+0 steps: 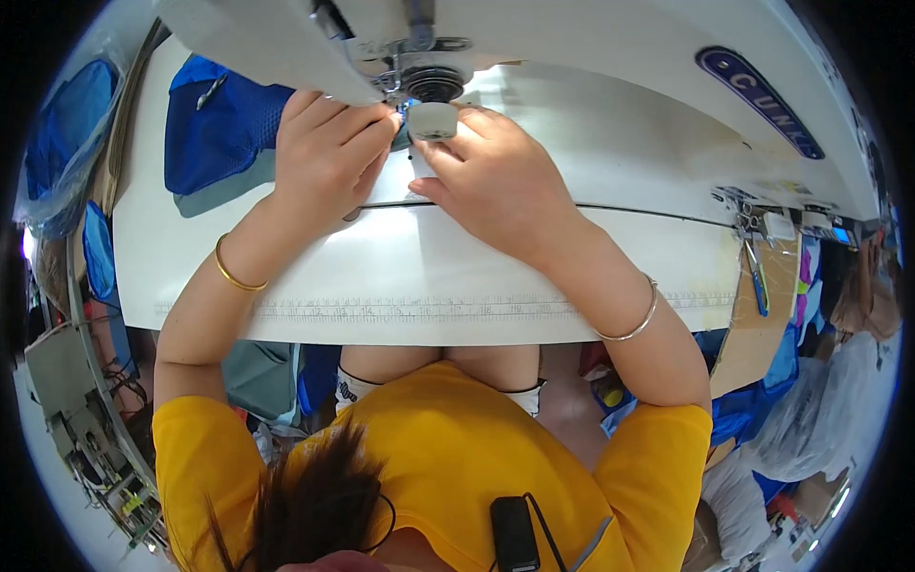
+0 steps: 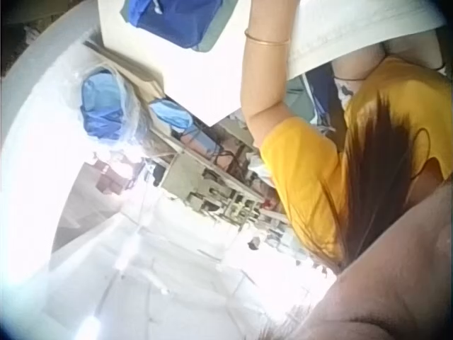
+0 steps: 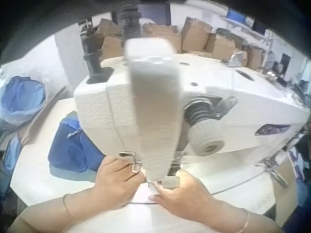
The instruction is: Sewing a blue mesh pocket onto a fabric piece using an industrial sewing machine.
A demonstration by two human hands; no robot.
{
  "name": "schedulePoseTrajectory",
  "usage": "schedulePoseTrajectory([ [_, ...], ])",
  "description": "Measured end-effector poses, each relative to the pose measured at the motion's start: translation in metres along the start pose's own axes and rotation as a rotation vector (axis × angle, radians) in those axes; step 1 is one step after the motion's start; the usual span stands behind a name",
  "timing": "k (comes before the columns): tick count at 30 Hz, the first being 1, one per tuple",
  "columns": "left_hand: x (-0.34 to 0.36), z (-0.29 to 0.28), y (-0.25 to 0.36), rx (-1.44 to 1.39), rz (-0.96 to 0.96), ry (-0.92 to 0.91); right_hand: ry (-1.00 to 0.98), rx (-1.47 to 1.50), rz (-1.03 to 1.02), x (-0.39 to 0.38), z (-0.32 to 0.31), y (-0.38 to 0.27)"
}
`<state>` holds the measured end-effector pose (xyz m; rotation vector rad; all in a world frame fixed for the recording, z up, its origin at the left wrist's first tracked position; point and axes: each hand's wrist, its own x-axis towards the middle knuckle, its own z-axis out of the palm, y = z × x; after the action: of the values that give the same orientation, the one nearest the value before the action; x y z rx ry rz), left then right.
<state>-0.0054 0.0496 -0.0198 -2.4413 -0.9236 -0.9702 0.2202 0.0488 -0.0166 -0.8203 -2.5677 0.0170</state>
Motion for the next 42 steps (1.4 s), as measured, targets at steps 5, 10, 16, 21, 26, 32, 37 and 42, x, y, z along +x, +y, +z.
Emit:
schedulePoseTrajectory([
  [5,-0.0022,0.0018,0.0024,-0.023,-0.013,-0.011,0.003,0.050,0.006,-0.0034,0.0030,0.0026],
  [10,0.0007,0.0008,0.0022,-0.039,-0.035,-0.032,-0.004,0.035,0.019,-0.0012,0.0001,0.0052],
  [16,0.0001,0.0022,0.0027,-0.049,-0.067,-0.007,-0.024,0.049,0.028,-0.0015,0.0000,0.0053],
  [21,0.0010,0.0039,0.0008,-0.059,-0.070,0.004,0.045,0.106,0.030,-0.0001,-0.0003,0.0022],
  [26,0.0001,0.0060,-0.0002,-0.059,-0.082,0.014,0.044,0.094,0.018,-0.0017,0.0034,0.0033],
  [32,0.0001,0.0065,-0.0016,-0.050,-0.083,0.028,0.037,0.063,0.022,-0.0031,0.0026,0.0022],
  [37,0.0009,0.0049,-0.0021,-0.034,-0.109,0.019,0.026,0.070,0.034,-0.0023,0.0023,0.0012],
  [42,0.0014,0.0057,-0.0029,-0.037,-0.111,0.026,0.026,0.061,0.044,-0.0037,0.0030,0.0009],
])
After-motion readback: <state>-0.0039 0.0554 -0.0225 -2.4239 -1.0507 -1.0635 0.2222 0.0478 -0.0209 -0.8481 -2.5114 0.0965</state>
